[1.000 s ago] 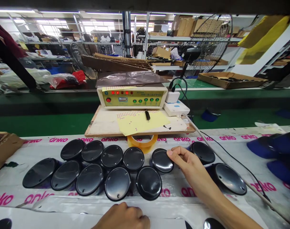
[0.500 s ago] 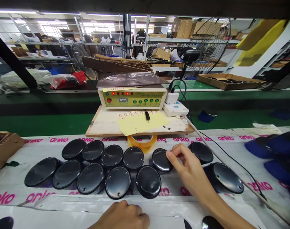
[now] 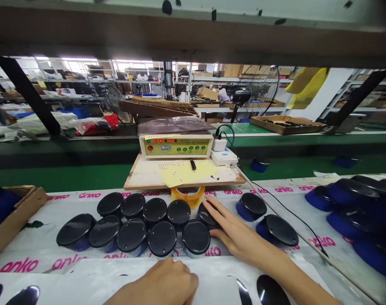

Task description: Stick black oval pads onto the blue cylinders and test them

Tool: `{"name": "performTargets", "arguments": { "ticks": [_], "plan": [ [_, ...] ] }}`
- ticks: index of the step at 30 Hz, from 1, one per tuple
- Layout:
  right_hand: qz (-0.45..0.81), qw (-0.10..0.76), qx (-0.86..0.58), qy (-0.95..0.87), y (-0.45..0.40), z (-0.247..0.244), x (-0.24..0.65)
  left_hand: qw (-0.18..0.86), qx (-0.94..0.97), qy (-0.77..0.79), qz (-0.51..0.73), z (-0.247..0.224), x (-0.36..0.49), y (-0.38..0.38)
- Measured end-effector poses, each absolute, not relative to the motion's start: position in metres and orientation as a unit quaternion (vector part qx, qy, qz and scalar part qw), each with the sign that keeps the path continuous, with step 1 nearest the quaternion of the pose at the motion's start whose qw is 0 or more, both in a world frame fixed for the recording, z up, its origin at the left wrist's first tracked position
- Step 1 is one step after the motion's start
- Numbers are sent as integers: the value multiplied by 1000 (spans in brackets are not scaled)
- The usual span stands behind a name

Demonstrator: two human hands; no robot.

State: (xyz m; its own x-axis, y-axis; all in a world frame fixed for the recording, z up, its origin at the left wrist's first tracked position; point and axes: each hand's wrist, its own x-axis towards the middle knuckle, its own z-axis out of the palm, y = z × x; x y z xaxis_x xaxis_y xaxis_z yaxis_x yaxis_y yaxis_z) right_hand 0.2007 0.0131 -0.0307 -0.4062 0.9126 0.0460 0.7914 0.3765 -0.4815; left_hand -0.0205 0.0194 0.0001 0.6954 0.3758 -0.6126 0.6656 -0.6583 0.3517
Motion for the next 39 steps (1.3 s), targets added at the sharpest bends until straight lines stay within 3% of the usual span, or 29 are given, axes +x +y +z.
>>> {"name": "performTargets", "arguments": {
  "ticks": [3, 8, 15, 20, 26, 39],
  "plan": [
    [157, 176, -529, -816, 18, -33, 192, 286, 884, 301, -216, -5, -23, 18],
    [108, 128, -525, -834, 15, -1, 200, 284, 884, 306, -210, -6, -23, 18],
    [-63, 87, -742, -662, -32, 10, 257, 280, 890, 301, -197, -15, -22, 22],
    [-18, 81, -744, -664, -56, -6, 267, 281, 893, 300, -183, -19, -23, 21],
    [115, 158, -675, -712, -57, 8, 243, 291, 895, 291, -173, -21, -25, 22],
    [40, 103, -558, -822, -23, 2, 174, 257, 893, 295, -221, -6, -19, 20]
  ]
}}
